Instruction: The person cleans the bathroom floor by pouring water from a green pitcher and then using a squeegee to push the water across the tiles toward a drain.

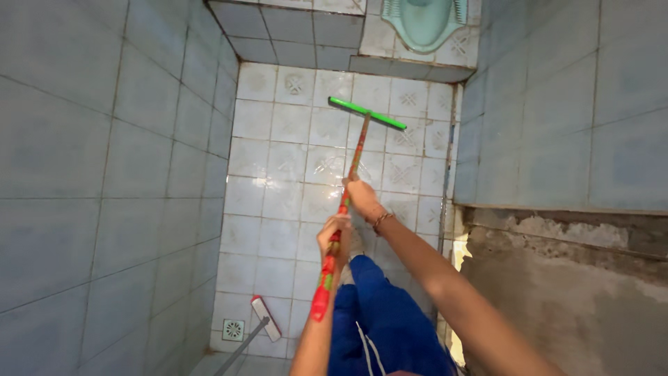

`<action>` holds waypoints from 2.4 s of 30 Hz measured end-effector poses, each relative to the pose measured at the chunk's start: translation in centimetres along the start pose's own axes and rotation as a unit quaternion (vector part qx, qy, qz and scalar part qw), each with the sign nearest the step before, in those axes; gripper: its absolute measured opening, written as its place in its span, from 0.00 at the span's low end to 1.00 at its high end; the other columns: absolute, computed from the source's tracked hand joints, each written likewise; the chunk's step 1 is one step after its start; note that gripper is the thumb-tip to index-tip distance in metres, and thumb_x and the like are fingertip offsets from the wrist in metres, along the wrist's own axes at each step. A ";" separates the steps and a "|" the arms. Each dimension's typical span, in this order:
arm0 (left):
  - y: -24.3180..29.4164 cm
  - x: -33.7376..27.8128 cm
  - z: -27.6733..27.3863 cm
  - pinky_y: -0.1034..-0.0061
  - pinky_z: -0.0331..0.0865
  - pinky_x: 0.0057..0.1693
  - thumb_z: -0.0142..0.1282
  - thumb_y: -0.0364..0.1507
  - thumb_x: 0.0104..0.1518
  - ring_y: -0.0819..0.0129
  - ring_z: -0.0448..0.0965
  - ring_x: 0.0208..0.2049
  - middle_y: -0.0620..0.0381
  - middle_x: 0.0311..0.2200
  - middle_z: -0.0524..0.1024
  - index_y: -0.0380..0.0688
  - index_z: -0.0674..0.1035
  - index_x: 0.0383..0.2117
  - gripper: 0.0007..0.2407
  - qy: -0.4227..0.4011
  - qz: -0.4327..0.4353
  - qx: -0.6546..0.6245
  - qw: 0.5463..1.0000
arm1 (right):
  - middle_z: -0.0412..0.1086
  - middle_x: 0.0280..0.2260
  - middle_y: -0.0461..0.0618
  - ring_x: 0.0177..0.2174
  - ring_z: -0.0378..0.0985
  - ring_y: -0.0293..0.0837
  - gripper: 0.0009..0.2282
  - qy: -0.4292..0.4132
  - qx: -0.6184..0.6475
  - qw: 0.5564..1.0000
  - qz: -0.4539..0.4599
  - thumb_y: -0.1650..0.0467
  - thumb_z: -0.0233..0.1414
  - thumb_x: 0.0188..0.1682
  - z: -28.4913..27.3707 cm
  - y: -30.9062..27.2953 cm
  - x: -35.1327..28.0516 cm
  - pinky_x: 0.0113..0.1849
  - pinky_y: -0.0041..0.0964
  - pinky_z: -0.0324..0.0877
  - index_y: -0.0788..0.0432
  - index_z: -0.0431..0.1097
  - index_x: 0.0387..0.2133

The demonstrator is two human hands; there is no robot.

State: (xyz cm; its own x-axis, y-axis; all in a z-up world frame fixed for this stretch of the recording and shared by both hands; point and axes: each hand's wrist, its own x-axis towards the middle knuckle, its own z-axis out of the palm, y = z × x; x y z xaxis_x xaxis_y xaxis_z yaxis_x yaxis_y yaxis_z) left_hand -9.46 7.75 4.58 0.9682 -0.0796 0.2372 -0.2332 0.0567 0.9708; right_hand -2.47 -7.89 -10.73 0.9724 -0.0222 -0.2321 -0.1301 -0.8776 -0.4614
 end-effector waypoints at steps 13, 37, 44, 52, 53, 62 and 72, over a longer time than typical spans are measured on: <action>0.6 1.2 -2.7 0.77 0.71 0.40 0.51 0.18 0.58 0.68 0.76 0.28 0.52 0.25 0.76 0.34 0.75 0.23 0.06 0.051 -0.047 0.034 0.997 | 0.72 0.41 0.67 0.37 0.79 0.64 0.09 -0.016 -0.006 0.998 -0.056 0.75 0.57 0.46 1.6 -3.2 1.3 0.37 0.53 0.76 0.61 0.70 0.40; 8.2 -0.7 -8.5 0.60 0.83 0.54 0.45 0.16 0.62 0.74 0.67 0.32 0.56 0.26 0.66 0.35 0.63 0.20 0.11 0.124 -0.087 -0.097 0.984 | 0.73 0.26 0.64 0.32 0.80 0.64 0.06 -0.085 0.034 0.984 -0.152 0.75 0.56 0.42 3.1 -13.3 -1.7 0.32 0.52 0.76 0.63 0.70 0.32; 0.4 -0.7 -6.0 0.65 0.76 0.53 0.52 0.16 0.57 0.65 0.73 0.34 0.50 0.27 0.72 0.35 0.67 0.20 0.09 0.105 0.024 -0.020 0.994 | 0.71 0.39 0.67 0.35 0.78 0.65 0.11 -0.010 0.097 0.989 -0.114 0.74 0.56 0.42 0.4 -10.3 1.5 0.35 0.53 0.75 0.61 0.70 0.39; -1.4 1.5 -4.3 0.71 0.73 0.46 0.55 0.16 0.52 0.61 0.76 0.32 0.50 0.24 0.72 0.36 0.67 0.18 0.09 0.081 0.038 0.003 0.996 | 0.69 0.47 0.63 0.42 0.77 0.65 0.18 -0.056 0.015 0.995 -0.084 0.77 0.55 0.42 1.9 -7.6 4.7 0.41 0.54 0.74 0.56 0.70 0.48; -1.5 1.6 -4.4 0.70 0.75 0.46 0.54 0.16 0.52 0.63 0.72 0.30 0.52 0.23 0.69 0.37 0.65 0.19 0.10 0.087 0.033 -0.009 0.996 | 0.69 0.47 0.63 0.42 0.77 0.65 0.18 -0.057 0.014 0.995 -0.084 0.77 0.55 0.42 1.8 -7.7 4.7 0.41 0.54 0.74 0.56 0.70 0.48; 3.8 2.3 -6.8 0.75 0.64 0.35 0.53 0.17 0.58 0.68 0.63 0.23 0.55 0.19 0.63 0.35 0.64 0.19 0.12 0.124 -0.015 0.038 0.991 | 0.74 0.32 0.65 0.35 0.79 0.64 0.11 -0.097 -0.018 0.988 -0.115 0.74 0.58 0.41 4.2 -9.1 5.1 0.37 0.54 0.75 0.61 0.71 0.38; 12.8 1.4 -14.1 0.78 0.78 0.44 0.50 0.23 0.65 0.83 0.58 0.23 0.63 0.17 0.59 0.38 0.64 0.18 0.15 0.144 -0.086 0.028 0.985 | 0.73 0.23 0.64 0.29 0.80 0.61 0.07 -0.127 0.057 0.964 -0.225 0.70 0.58 0.44 3.9 -20.1 -2.4 0.31 0.49 0.75 0.63 0.71 0.27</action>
State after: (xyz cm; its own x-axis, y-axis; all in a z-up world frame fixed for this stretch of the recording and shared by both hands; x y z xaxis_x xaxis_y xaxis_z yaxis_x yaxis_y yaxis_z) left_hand -9.83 22.43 16.85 0.9774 0.2033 0.0574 -0.0611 0.0119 0.9981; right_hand -2.91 11.69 -4.22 0.8592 0.4783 -0.1814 0.2587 -0.7122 -0.6526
